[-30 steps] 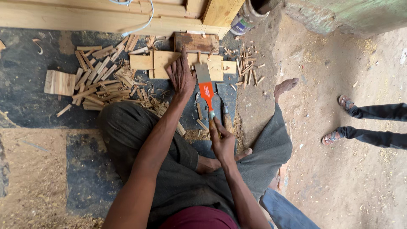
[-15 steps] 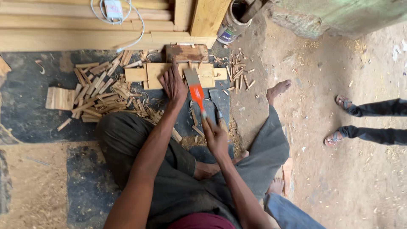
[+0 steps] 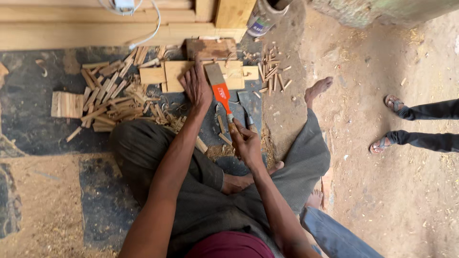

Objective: The person uses a chisel and a hammer to carve and shape small pieces of wood from a larger wooden block while sitting on the floor.

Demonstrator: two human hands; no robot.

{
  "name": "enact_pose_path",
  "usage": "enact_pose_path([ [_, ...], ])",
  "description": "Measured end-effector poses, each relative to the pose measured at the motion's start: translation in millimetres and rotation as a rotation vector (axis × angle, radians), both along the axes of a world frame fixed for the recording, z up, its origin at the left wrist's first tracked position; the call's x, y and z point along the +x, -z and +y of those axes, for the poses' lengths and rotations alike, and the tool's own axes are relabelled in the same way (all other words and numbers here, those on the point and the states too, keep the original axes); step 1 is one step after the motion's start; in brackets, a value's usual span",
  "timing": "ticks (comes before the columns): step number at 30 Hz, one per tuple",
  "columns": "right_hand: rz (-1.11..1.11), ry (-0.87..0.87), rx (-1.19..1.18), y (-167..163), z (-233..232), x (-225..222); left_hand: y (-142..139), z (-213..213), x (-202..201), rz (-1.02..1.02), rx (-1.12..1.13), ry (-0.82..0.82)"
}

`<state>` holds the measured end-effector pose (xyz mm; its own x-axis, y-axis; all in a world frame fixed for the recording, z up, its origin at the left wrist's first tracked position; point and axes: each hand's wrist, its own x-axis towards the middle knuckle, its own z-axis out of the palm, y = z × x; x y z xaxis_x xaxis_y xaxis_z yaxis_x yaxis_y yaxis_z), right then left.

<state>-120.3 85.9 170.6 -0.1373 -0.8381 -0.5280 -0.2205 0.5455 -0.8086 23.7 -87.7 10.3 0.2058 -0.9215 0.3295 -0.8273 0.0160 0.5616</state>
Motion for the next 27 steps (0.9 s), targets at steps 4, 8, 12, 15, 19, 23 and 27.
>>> enact_pose_path([
  [4,-0.074,-0.005,-0.028,4,4,-4,-5,-5,2,0.010,0.001,-0.009],
  [8,0.108,-0.047,-0.166,13,14,-7,-11,-8,5,-0.018,-0.029,0.018],
  [12,0.054,-0.076,-0.137,35,-3,-10,-9,-3,4,-0.049,0.010,-0.029],
  [15,-0.012,-0.074,-0.073,46,-10,-12,-10,-1,6,-0.030,0.044,0.009],
  [19,-0.109,-0.022,-0.080,40,7,-23,-12,-2,8,0.052,-0.067,0.093],
  [23,-0.187,-0.018,-0.161,24,41,-28,-5,4,10,-0.125,-0.134,0.213],
  [27,-0.177,0.100,-0.121,16,52,-27,6,2,11,-0.125,-0.072,0.283],
])
